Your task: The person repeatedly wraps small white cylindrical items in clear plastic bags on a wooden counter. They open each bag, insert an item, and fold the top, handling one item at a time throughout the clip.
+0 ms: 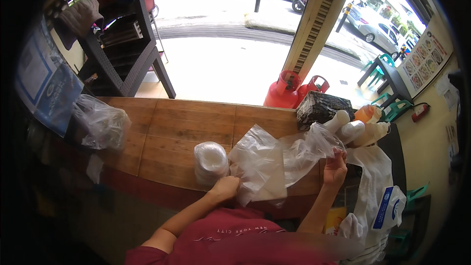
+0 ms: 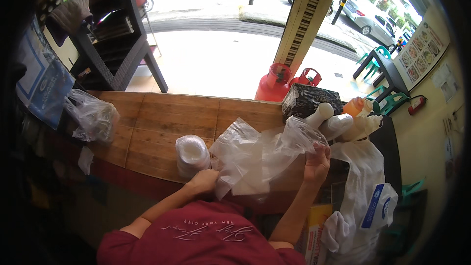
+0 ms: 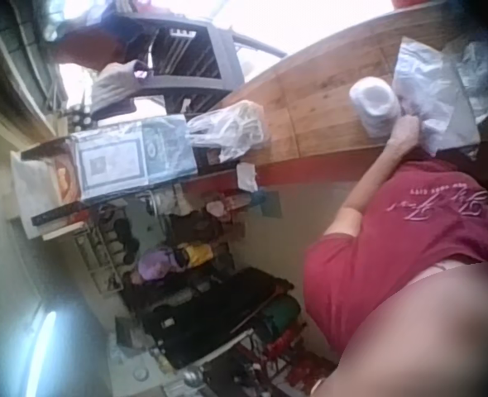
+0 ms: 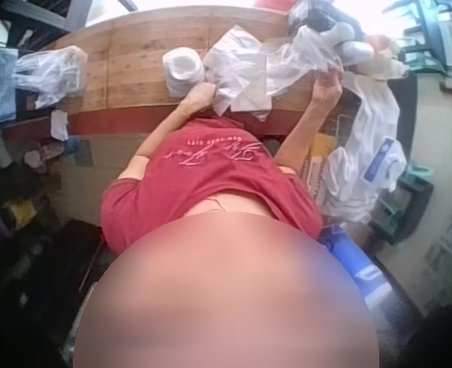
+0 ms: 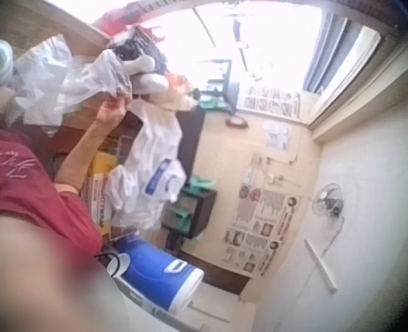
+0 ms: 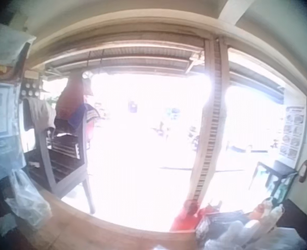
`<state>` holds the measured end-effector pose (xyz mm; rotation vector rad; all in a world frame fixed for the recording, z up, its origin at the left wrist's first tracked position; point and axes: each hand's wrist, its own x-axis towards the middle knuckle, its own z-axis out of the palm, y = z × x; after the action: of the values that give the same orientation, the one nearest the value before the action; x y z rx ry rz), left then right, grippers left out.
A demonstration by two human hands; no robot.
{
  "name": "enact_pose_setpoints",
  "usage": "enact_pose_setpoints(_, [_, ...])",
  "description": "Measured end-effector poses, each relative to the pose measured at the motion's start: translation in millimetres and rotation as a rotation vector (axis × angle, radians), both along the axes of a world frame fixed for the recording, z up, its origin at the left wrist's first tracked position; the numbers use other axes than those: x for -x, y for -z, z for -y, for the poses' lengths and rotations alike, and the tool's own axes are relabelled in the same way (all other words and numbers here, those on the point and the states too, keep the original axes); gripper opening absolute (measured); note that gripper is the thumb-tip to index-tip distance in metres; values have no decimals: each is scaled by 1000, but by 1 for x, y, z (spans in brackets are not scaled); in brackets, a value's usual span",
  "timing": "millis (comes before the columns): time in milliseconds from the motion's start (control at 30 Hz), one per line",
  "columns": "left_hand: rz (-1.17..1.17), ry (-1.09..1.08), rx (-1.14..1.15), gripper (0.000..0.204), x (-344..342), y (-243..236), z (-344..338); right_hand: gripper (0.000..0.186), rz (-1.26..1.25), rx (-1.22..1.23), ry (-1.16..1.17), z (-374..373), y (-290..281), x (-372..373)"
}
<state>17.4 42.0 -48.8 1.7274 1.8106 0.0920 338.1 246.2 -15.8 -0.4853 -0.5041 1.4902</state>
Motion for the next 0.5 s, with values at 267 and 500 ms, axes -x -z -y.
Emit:
enact_pose_setpoints(267, [336,-401,-386,30,24,-58,-13,19,15,-110,-98,30,-31,77])
enact_pose_setpoints(500, [748,-468,-764,46,33,-74,-19,21,213,-170,-121,51,-55,116])
